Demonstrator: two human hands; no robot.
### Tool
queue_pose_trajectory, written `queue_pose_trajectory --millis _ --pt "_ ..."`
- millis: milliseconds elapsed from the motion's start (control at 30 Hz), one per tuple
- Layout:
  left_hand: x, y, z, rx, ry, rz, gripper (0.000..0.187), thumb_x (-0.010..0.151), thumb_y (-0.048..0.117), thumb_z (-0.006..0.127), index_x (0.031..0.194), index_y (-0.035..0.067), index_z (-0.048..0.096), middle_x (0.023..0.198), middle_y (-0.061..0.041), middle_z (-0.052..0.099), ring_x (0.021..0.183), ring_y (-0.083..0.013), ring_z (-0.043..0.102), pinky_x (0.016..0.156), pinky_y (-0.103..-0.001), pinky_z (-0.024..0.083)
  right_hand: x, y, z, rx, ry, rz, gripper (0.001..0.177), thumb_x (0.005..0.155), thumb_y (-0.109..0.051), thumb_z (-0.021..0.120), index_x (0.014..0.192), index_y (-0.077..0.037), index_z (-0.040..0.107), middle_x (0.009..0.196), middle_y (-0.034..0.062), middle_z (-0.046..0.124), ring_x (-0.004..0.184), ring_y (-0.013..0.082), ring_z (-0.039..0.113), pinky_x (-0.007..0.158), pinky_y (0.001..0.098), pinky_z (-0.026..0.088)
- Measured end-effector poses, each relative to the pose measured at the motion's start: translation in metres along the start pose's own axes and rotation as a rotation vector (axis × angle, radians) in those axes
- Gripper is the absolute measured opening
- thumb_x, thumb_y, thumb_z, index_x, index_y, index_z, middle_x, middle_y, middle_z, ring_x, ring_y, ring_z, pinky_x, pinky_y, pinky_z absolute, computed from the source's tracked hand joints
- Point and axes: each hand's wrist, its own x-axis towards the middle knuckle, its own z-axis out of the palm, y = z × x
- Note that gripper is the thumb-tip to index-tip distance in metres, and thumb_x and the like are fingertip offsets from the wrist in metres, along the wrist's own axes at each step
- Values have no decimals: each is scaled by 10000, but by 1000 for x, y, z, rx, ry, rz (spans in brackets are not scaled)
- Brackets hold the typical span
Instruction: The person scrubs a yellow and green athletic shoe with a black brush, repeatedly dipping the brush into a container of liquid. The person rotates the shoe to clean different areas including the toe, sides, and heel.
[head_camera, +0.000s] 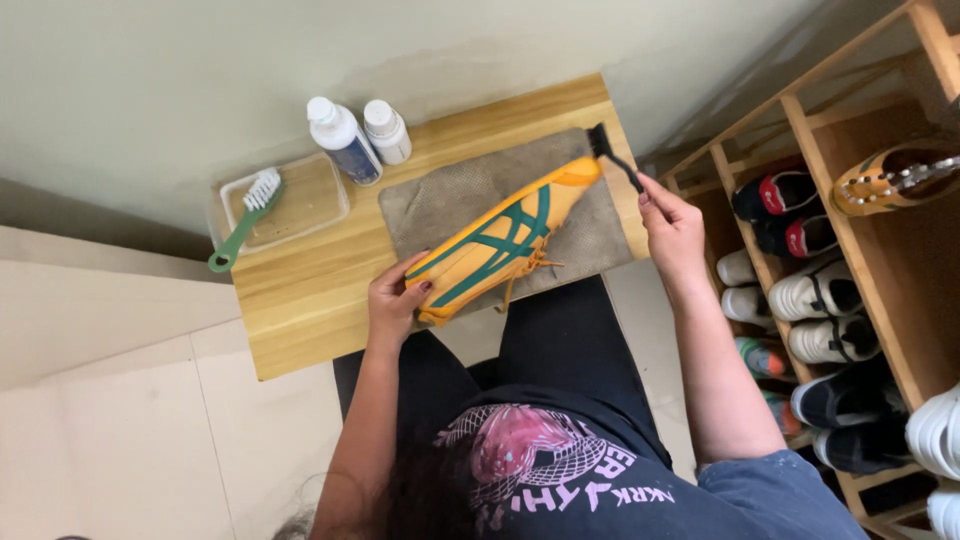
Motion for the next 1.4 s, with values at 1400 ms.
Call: queue_pose_trajectory --millis 1400 --pt "-18 -10 55 -136 175 29 660 755 14 923 1354 -2 647 1257 -203 680 1151 -199 646 975 -344 567 -98 -67 37 -668 -148 -544 229 953 -239 765 1146 -351 816 680 16 618 685 248 683 631 375 561"
